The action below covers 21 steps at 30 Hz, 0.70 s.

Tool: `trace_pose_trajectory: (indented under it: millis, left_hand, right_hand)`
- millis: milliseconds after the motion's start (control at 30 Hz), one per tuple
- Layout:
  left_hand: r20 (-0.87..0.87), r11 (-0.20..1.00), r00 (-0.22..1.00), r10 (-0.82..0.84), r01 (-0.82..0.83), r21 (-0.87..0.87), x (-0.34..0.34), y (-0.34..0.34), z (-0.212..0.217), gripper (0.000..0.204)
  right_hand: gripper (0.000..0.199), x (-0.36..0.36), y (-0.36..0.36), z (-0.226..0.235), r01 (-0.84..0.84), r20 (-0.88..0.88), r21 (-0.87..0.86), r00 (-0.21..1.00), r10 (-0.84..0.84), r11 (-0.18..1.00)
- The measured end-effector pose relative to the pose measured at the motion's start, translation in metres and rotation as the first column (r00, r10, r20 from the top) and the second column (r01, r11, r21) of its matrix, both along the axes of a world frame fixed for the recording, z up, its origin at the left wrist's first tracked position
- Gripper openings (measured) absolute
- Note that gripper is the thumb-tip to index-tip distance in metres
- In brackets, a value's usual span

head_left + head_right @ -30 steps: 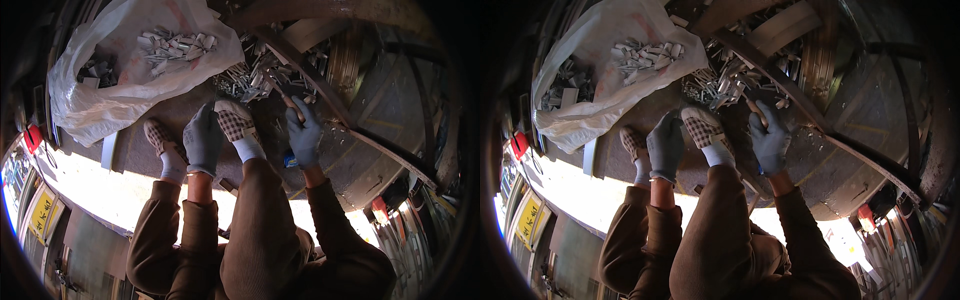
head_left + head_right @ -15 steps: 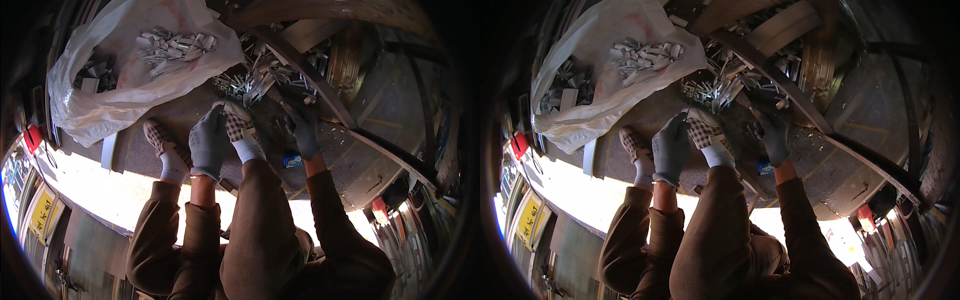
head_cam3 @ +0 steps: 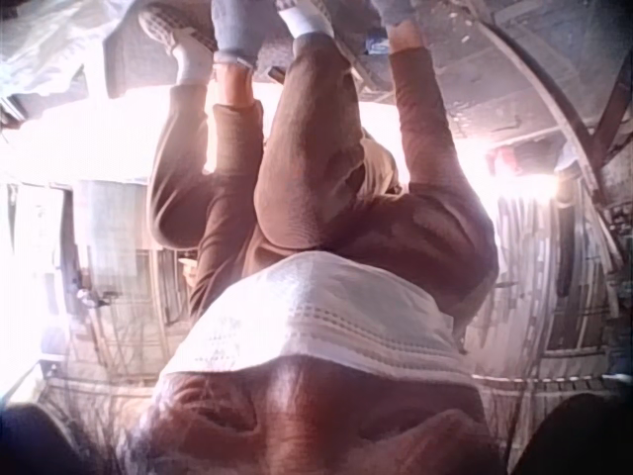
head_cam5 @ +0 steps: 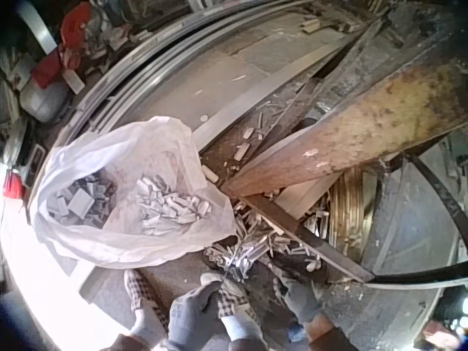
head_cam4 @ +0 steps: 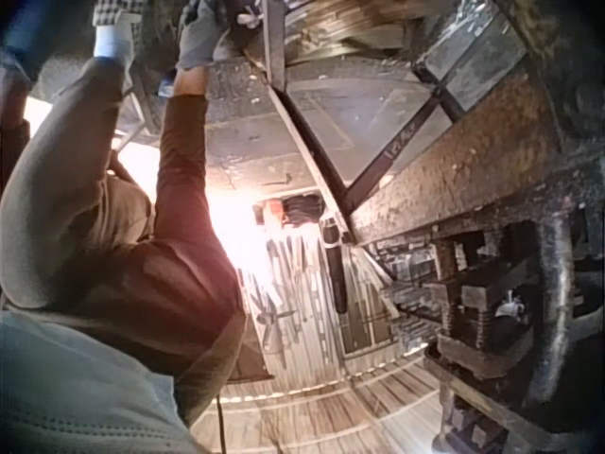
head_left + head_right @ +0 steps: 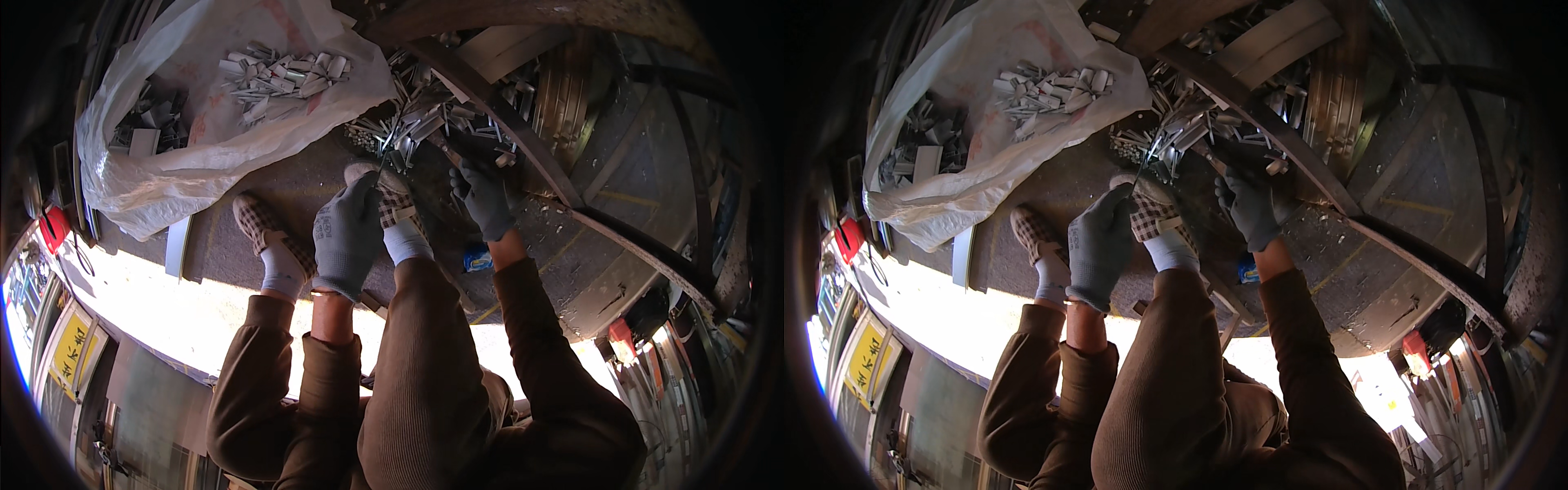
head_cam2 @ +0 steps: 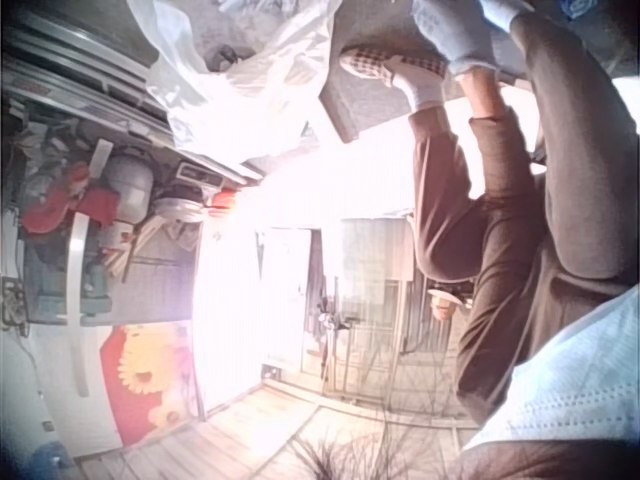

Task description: The person carries a white sack filled with metal pieces into a workshop and empties them onto the floor. They then sit and sort the metal scraps by hand, picking up individual pieces and placing them back into the sack.

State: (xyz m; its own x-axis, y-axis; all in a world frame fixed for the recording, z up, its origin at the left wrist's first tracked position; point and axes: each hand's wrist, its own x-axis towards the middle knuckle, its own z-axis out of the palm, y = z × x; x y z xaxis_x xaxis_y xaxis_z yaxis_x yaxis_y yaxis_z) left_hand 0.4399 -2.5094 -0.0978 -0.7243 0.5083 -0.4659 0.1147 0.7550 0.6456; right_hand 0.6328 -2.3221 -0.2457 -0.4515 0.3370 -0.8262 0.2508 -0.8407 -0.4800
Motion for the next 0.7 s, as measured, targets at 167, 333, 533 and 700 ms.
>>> trace_pose_trajectory:
  millis: [167,333,533,700]
  left_hand:
    - [-0.042,0.997,0.997,-0.070,0.071,0.011,-0.004,0.007,-0.005,0.026]
    - [0.009,0.999,1.000,0.009,-0.010,0.043,-0.005,0.000,0.004,0.025]
    - [-0.005,0.990,0.995,0.099,-0.098,0.103,-0.023,-0.014,0.008,0.025]
    - [0.098,0.977,0.978,0.182,-0.191,0.092,-0.029,-0.025,0.003,0.027]
  right_hand:
    - [0.020,-0.005,-0.001,0.000,0.073,-0.018,-0.038,0.997,-0.073,0.997]
    - [0.016,-0.007,-0.005,0.011,0.005,0.003,0.014,1.000,-0.005,1.000]
    - [0.015,-0.002,-0.005,0.031,-0.022,-0.014,-0.021,1.000,0.021,1.000]
    - [0.014,0.005,-0.003,0.052,-0.082,-0.033,0.054,0.996,0.084,0.995]
